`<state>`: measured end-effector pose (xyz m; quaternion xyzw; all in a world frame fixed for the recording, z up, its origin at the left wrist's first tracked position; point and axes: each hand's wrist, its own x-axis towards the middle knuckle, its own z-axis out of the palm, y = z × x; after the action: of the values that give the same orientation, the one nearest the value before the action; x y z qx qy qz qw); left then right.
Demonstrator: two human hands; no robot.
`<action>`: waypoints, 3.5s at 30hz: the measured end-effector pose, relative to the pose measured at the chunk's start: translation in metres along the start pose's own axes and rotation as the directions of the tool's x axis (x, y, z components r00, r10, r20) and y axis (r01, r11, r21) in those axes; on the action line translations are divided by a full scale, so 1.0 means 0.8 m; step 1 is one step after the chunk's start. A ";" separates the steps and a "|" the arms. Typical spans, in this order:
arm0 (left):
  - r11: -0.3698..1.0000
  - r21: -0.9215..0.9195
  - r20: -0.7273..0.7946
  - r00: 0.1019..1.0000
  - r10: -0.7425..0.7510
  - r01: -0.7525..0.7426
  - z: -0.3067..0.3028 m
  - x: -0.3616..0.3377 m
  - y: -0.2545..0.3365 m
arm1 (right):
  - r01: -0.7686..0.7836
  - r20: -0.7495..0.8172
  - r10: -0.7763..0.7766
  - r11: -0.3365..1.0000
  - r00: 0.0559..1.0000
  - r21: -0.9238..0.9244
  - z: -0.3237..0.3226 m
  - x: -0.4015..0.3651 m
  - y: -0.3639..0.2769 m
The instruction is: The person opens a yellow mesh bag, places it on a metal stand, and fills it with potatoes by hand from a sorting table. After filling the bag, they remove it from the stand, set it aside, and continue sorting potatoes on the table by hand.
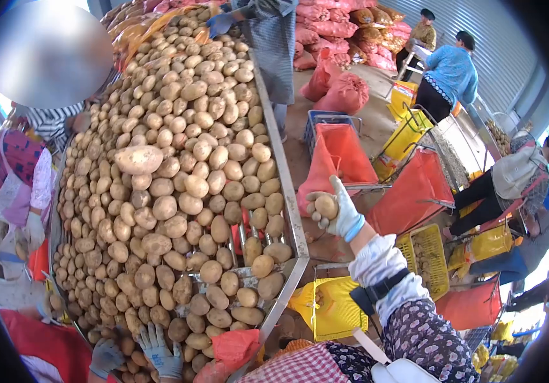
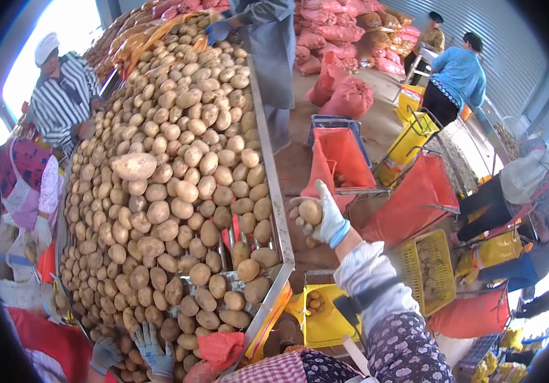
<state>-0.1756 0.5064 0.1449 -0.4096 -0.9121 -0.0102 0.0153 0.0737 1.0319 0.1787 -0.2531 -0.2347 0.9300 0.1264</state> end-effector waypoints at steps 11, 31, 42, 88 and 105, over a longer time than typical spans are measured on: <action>0.990 -0.135 -0.102 0.994 0.035 -0.049 -0.001 -0.002 0.000 | 0.149 0.391 -0.039 0.955 0.920 -0.257 0.169 -0.017 0.138; 0.851 -0.417 -0.132 0.906 -0.403 0.318 -0.017 -0.146 -0.078 | 0.648 0.526 0.414 -0.642 0.743 -0.409 0.288 -0.020 0.348; 0.898 -0.176 -0.090 0.902 -0.422 0.403 0.008 -0.213 -0.137 | 0.337 -0.189 0.553 -0.707 0.811 -0.622 0.331 -0.021 0.438; 0.436 -0.898 -0.242 0.894 -0.377 -0.059 -0.031 -0.069 -0.079 | -0.303 0.056 0.499 0.609 0.865 -0.733 0.365 -0.017 0.453; 0.428 -0.894 -0.323 0.853 -0.409 -0.134 -0.088 -0.065 -0.026 | -0.040 0.306 0.289 0.783 0.907 -0.620 0.356 -0.037 0.473</action>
<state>-0.1551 0.4514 0.2132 -0.2571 -0.7599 -0.5962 0.0296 -0.0964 0.5906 0.2183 -0.1120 -0.5137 0.8456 -0.0926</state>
